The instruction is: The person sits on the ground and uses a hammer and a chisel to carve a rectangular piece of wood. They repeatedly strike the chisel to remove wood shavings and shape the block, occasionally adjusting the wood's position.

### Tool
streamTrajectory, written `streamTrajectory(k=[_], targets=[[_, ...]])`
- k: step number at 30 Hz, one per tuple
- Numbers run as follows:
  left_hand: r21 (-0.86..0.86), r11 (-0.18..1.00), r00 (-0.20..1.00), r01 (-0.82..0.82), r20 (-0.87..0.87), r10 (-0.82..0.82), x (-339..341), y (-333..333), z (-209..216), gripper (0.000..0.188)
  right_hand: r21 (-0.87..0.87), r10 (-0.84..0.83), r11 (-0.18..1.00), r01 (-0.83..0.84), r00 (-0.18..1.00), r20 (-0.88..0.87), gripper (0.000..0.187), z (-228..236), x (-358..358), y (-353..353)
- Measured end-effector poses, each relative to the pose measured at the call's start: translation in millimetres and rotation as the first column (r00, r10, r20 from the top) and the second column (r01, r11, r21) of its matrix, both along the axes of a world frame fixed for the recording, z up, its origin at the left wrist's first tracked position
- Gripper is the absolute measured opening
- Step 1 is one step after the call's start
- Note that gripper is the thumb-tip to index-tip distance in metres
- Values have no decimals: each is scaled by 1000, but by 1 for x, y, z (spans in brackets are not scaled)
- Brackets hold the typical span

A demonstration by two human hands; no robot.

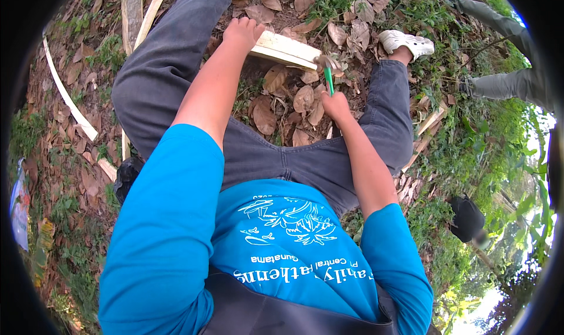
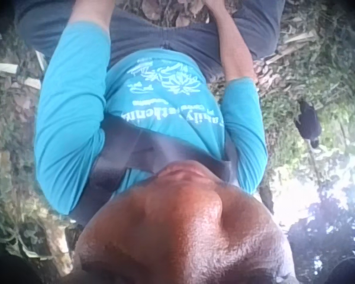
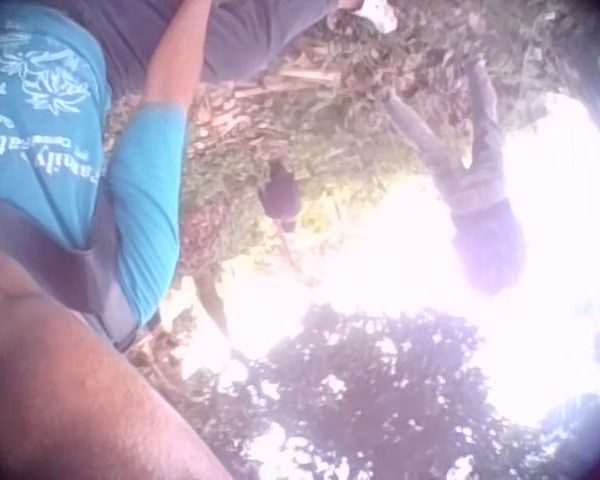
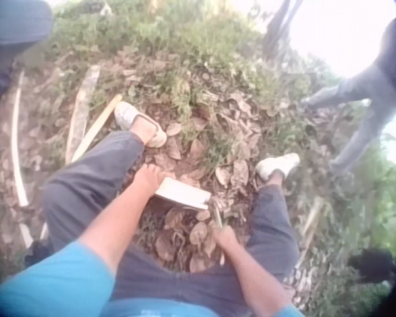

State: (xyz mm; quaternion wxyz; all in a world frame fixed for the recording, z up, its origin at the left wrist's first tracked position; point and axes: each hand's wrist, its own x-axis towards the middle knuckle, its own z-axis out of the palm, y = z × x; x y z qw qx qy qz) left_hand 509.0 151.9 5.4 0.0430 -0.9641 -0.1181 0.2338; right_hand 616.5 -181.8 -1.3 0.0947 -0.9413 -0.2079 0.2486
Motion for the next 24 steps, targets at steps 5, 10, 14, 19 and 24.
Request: streamTrajectory(k=[5, 10, 14, 19, 24], targets=[[1, 999, 998, -34, -48, 34, -17, 16, -8, 87, 498, -211, 807, 318, 942, -260, 45, 98, -22, 56], [-47, 998, 996, -44, -76, 40, -17, 16, 2, 99, 925, -9, 226, 304, 951, -310, 42, 199, -26, 90], [-26, 1000, 998, 0, -62, -2, -6, 16, 9, 97, 460, -51, 882, 101, 991, -120, 43, 49, -4, 34], [-9, 1000, 998, 18, -65, -19, -19, 16, -12, 92, 231, -107, 959, 162, 966, -234, 46, 64, -9, 47], [1, 1000, 998, 30, -47, -30, -22, 16, 1, 80, 803, -115, 418, 423, 902, -416, 39, 112, -24, 69]])
